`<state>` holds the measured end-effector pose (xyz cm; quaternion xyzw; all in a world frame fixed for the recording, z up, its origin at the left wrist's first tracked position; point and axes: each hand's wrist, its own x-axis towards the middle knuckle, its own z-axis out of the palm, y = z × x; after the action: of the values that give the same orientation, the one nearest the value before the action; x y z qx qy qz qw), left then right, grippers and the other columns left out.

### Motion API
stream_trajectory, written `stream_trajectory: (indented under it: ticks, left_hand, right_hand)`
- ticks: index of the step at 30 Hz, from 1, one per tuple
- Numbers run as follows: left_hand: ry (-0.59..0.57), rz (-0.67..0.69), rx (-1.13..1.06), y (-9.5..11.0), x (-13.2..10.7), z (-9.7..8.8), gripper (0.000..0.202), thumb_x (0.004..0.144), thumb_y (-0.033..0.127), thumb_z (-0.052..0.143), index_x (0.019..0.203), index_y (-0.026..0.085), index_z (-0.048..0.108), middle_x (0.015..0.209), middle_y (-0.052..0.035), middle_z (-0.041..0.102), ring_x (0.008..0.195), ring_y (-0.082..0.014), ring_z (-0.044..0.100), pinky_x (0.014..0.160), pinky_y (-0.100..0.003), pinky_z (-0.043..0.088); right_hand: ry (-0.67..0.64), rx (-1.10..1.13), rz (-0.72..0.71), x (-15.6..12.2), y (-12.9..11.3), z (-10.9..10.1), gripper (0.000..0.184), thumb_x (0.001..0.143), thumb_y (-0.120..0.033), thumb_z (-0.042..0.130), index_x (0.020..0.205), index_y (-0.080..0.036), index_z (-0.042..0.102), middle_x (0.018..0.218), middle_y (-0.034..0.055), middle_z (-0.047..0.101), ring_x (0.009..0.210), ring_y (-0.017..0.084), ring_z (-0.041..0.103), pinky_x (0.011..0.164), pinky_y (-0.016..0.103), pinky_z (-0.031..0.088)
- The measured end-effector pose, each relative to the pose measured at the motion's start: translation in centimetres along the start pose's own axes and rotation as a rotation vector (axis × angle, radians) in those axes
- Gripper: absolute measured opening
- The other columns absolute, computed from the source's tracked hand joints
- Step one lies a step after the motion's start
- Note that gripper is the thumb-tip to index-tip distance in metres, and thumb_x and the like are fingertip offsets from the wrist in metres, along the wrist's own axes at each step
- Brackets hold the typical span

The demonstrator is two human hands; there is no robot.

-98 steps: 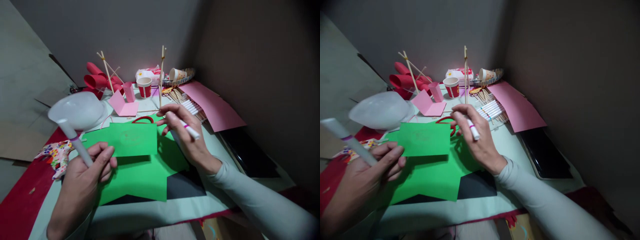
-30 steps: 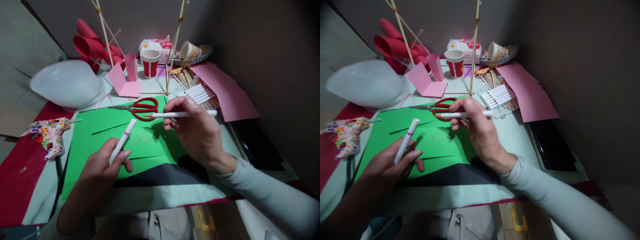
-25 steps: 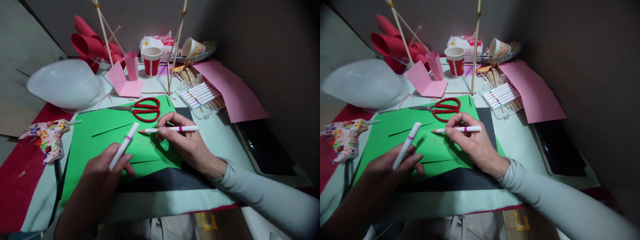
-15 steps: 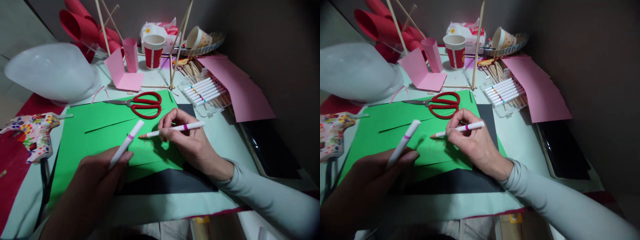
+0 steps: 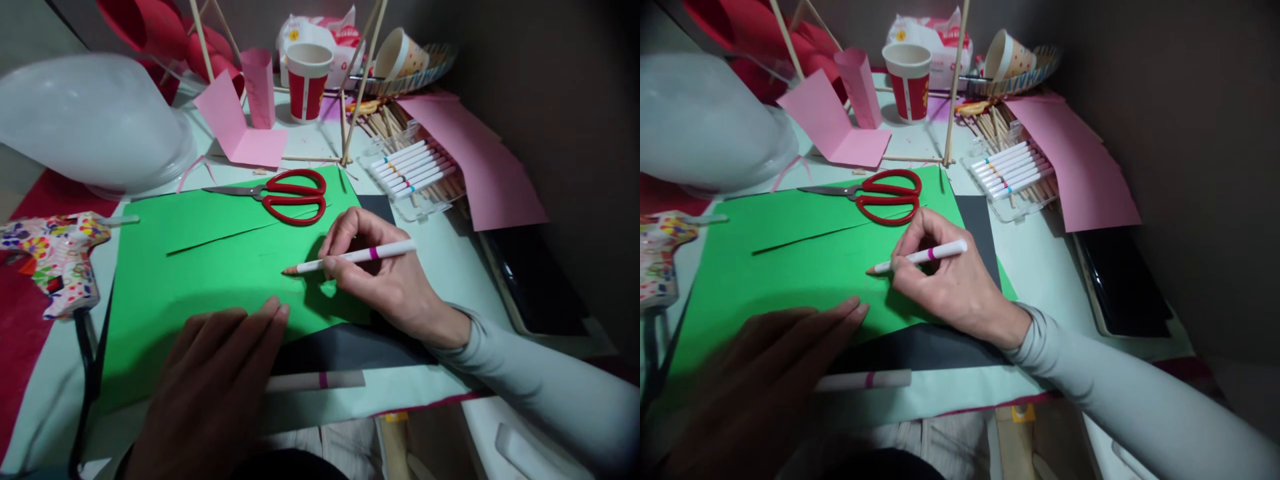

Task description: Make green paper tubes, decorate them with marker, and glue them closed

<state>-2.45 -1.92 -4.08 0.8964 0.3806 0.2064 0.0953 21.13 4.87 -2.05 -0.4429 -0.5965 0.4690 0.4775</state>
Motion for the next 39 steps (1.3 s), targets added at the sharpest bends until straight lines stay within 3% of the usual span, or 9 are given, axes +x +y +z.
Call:
stream_trajectory:
  ticks: [5, 11, 25, 31, 39]
  left_hand:
    - [0.047, 0.088, 0.129, -0.25, 0.73, -0.06, 0.054, 0.089, -0.001, 0.039, 0.139, 0.009, 0.055, 0.127, -0.0123, 0.07, 0.104, -0.0289, 0.053, 0.089, -0.044, 0.042]
    - [0.063, 0.108, 0.135, -0.08, 0.97, -0.23, 0.043, 0.096, 0.002, 0.035, 0.132, 0.005, 0.058, 0.125, -0.013, 0.068, 0.102, -0.0272, 0.052, 0.086, -0.043, 0.041]
    - [0.015, 0.069, 0.152, 0.0, 0.74, -0.4, 0.048, 0.094, -0.002, 0.039, 0.138, 0.006, 0.057, 0.126, -0.0114, 0.07, 0.104, -0.0268, 0.054, 0.086, -0.043, 0.044]
    - [-0.008, 0.071, 0.119, -0.24, 0.43, -0.23, 0.044, 0.102, 0.013, 0.038, 0.142, 0.006, 0.055, 0.133, -0.0136, 0.068, 0.106, -0.0299, 0.053, 0.088, -0.047, 0.044]
    - [0.019, 0.051, 0.1, -0.23, 0.33, -0.28, 0.047, 0.101, 0.016, 0.041, 0.147, 0.01, 0.053, 0.133, -0.012, 0.069, 0.108, -0.0305, 0.054, 0.089, -0.048, 0.045]
  right_hand:
    - [-0.016, -0.072, -0.063, -0.13, 0.0, 0.03, 0.02, 0.078, -0.014, 0.071, 0.074, -0.022, 0.053, 0.071, -0.0017, 0.061, 0.064, 0.013, 0.057, 0.058, 0.027, 0.045]
    - [-0.008, -0.07, -0.063, -0.12, 0.1, 0.04, 0.021, 0.08, -0.015, 0.072, 0.074, -0.022, 0.053, 0.073, -0.0014, 0.063, 0.065, 0.013, 0.057, 0.059, 0.028, 0.047]
    - [0.01, -0.065, -0.049, -0.17, 0.35, 0.11, 0.024, 0.081, -0.021, 0.076, 0.074, -0.022, 0.053, 0.074, -0.0019, 0.062, 0.065, 0.013, 0.054, 0.056, 0.027, 0.042]
    - [0.014, -0.065, -0.035, -0.21, 0.32, 0.13, 0.023, 0.083, -0.021, 0.072, 0.074, -0.022, 0.052, 0.075, -0.0018, 0.061, 0.066, 0.013, 0.053, 0.057, 0.027, 0.042]
    - [0.0, -0.05, -0.041, -0.19, 0.32, 0.07, 0.021, 0.084, -0.021, 0.073, 0.075, -0.022, 0.054, 0.075, -0.0016, 0.064, 0.068, 0.013, 0.057, 0.06, 0.027, 0.045]
